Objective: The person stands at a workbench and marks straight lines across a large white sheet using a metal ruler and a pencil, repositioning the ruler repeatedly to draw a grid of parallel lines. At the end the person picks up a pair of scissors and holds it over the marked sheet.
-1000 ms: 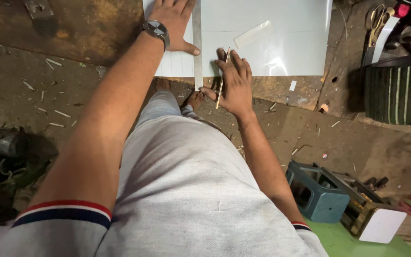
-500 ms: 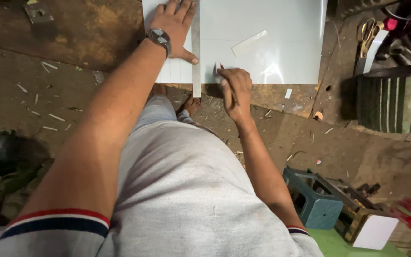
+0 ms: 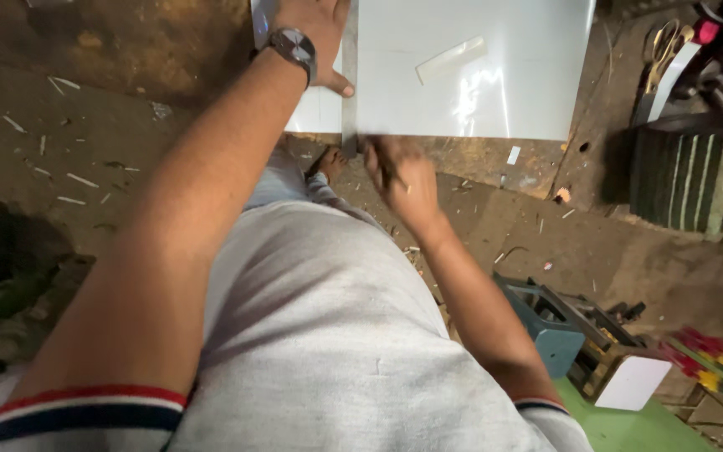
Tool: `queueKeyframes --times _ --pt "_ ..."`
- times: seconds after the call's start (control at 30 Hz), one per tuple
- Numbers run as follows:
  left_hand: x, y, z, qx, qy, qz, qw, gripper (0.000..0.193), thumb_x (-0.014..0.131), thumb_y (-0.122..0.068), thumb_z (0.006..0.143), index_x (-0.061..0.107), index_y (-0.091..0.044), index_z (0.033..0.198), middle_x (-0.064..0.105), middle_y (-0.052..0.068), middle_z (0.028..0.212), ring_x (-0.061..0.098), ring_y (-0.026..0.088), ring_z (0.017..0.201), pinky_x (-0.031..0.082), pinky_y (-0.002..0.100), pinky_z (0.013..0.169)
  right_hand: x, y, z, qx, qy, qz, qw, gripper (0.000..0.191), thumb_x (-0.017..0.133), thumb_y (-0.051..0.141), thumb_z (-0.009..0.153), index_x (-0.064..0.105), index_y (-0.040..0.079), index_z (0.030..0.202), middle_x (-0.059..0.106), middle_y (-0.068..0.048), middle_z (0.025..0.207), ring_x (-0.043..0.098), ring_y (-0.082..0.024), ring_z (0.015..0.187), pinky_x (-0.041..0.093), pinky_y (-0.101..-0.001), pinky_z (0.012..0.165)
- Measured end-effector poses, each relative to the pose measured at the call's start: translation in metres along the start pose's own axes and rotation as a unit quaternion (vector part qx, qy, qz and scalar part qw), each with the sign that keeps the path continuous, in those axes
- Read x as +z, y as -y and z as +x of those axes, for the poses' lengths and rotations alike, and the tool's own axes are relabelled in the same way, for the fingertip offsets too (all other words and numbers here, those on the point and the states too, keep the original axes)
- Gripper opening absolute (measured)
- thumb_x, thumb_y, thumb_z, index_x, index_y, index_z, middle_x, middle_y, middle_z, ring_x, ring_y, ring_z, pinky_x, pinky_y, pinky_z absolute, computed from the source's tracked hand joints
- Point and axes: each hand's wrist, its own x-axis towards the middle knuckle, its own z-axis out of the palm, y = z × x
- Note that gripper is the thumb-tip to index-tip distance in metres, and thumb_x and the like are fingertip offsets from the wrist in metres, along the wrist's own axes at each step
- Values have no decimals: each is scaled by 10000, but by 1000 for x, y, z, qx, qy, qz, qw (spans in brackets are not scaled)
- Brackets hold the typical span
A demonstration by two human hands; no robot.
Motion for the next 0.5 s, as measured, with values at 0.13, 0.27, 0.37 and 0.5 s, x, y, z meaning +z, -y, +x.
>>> queueKeyframes --times 0.13,0.27,0.37,0.5 --pt "-2 -8 -3 -17 -45 44 998 1465 770 -865 532 288 15 1600 392 158 1565 365 343 1418 390 561 1054 -8 -3 -9 50 9 45 998 166 673 181 1003 731 60 1102 717 -182 897 685 -368 806 544 -449 727" --pt "-8 -12 -6 -14 -26 7 1000 1495 794 -845 513 252 26 1601 234 207 1641 254 403 1472 369 591 1048 9 -13 12 71 -46 28 996 204 678 178 1011 736 72 1176 708 -180 858 671 -358 778 551 -443 729" --pt "-18 -16 -5 -27 -14 38 999 1492 804 -829 514 222 5 1605 143 222 1657 216 433 1468 349 597 1068 25 -23 46 22 -89 -22 996 244 673 173 1003 732 66 1214 691 -179 816 650 -359 742 537 -447 709" --pt "-26 -22 -9 -32 28 50 998 1438 815 -799 555 263 15 1605 123 225 1675 204 439 1481 342 586 1090 38 -49 123 -42 -130 -61 989 260 657 168 1020 715 48 1243 685 -176 805 637 -365 721 528 -451 702"
